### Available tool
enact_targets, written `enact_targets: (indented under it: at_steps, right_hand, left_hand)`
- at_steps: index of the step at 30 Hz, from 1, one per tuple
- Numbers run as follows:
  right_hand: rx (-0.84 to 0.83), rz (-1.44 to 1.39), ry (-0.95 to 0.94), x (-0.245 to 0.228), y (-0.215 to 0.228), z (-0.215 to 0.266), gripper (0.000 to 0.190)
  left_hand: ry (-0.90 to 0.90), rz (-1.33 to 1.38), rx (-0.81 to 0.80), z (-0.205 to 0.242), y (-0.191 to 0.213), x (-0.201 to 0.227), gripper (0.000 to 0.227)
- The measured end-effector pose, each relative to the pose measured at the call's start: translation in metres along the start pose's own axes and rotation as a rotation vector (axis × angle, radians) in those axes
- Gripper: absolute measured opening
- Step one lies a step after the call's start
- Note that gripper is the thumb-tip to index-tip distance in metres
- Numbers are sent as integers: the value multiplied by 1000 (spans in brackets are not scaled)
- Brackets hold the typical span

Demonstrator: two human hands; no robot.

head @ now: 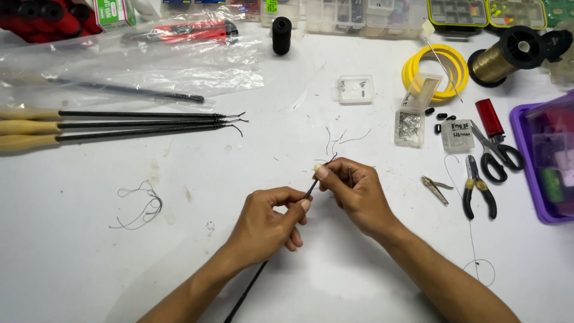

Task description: The person ties a fishing line to the tip of a fishing rod using a small metal tool to secure the knot. They manipulate the line and rod tip, then use the tool to tighten the knot and trim the excess line with scissors.

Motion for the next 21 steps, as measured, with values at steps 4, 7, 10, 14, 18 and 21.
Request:
enact_targets:
  at_steps: [4,7,10,14,18,21]
  right_hand:
    - [-42,50,-11,-9,-27,18,26]
    - [-70,11,67,-20,-44,33,26]
    - [-72,29,142,-32,-53,49,25]
    - [-73,57,236,-45,-60,73,23]
    - [-82,62,225,-46,-63,87,23]
    - [-79,77,227,-42,-66,92,23]
  left_hand:
    - [160,-93,75,39,24,-12,21]
    - [167,-131,114,71,40,-21,21]
    - [180,-130,165,103,53,-34,24]
    - [107,-175,189,137,62,-56,26]
    - [247,-138,299,162,77,-105,24]
    - [206,-101,309,168,85,-137,24]
Point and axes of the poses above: each hand's wrist, its own z-axis away from the middle knuckle, its own y-axis out of the back of the hand, x = y × z, the point moved 8 cm from there along -z, towards the middle knuckle, and after that the axes turned 1 degree about y, right-handed, at the moved point
